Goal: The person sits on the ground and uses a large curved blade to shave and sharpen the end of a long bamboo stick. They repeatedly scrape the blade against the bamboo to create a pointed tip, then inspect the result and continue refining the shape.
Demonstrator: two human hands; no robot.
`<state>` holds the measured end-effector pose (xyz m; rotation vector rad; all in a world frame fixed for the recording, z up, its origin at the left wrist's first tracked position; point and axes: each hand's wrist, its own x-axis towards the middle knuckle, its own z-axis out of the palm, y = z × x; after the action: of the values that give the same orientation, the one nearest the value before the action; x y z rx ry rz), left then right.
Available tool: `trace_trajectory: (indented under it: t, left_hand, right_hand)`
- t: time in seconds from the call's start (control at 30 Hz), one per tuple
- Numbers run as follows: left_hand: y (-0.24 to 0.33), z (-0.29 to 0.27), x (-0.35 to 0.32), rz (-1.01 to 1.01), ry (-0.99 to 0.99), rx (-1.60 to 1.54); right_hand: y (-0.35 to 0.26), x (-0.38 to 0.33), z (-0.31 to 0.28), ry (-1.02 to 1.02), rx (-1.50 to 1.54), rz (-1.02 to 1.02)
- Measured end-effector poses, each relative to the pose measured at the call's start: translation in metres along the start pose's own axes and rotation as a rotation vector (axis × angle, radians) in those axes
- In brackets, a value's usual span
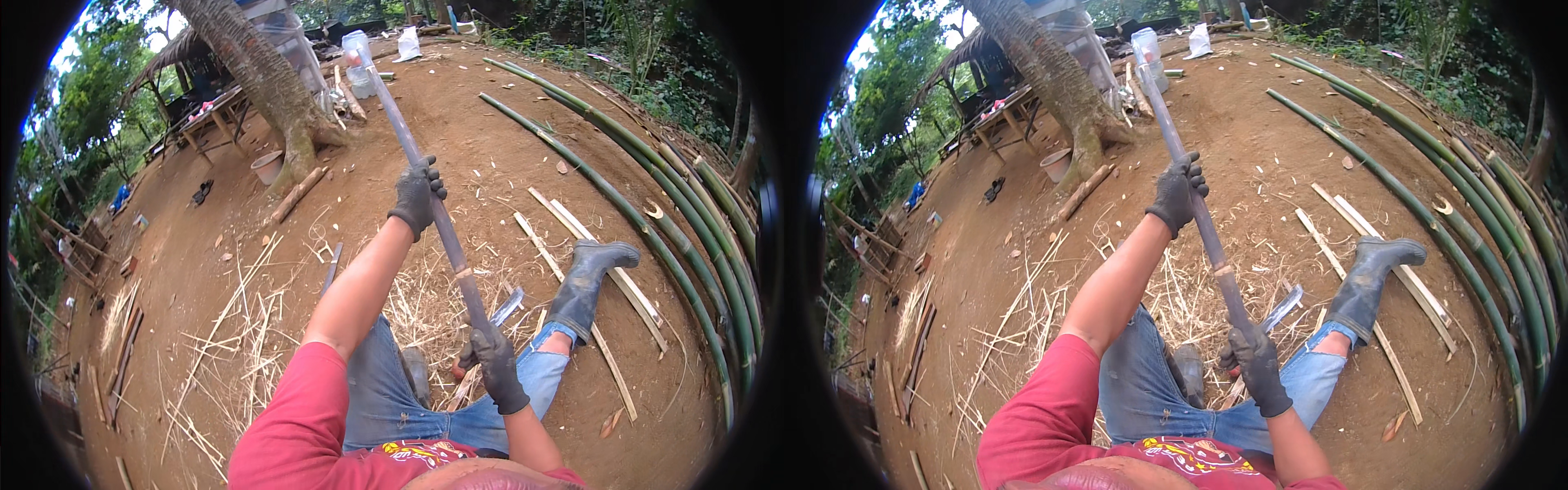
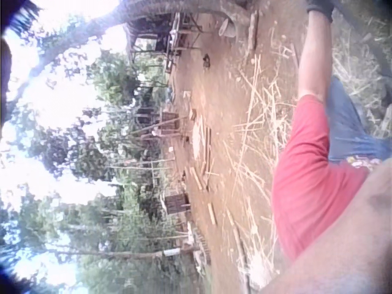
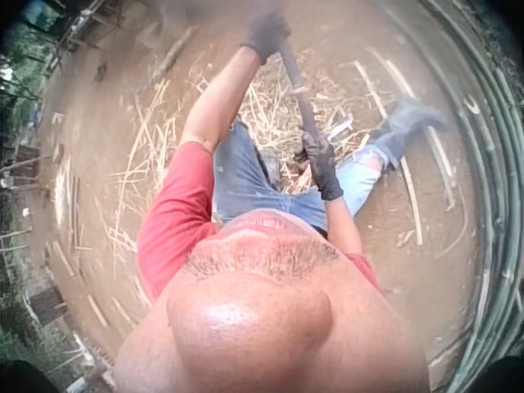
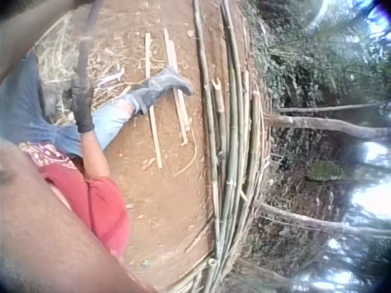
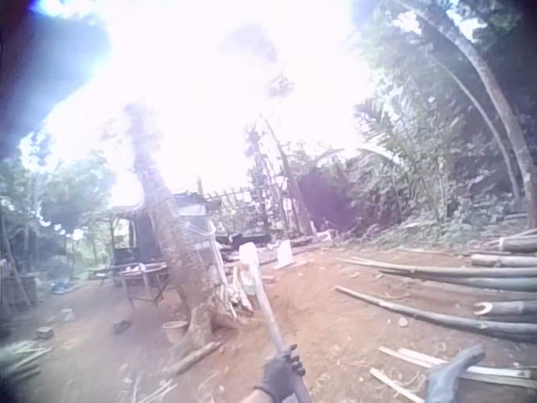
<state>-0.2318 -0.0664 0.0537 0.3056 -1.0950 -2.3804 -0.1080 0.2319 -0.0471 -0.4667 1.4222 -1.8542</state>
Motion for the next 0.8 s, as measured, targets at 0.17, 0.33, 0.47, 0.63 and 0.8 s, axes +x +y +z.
trace_trajectory:
  t: [0.17,0.33,0.47,0.63,0.8]
  left_hand:
    - [-0.011,-0.022,-0.002,-0.024,0.103,-0.017]
    - [-0.011,-0.039,-0.004,-0.088,0.077,-0.094]
    - [-0.025,-0.03,-0.009,-0.09,0.016,0.103]
    - [-0.027,-0.005,-0.035,-0.134,-0.13,0.222]
    - [-0.02,0.02,-0.055,-0.168,-0.27,0.124]
  right_hand:
    - [0.006,-0.003,0.004,0.243,-0.073,-0.168]
    - [-0.002,-0.011,0.007,0.368,-0.604,-0.665]
    - [-0.058,-0.015,-0.006,0.421,-0.676,-1.088]
    - [-0.149,0.01,-0.004,0.531,-0.623,-1.394]
    - [-0.205,0.022,0.034,0.273,-0.082,-1.416]
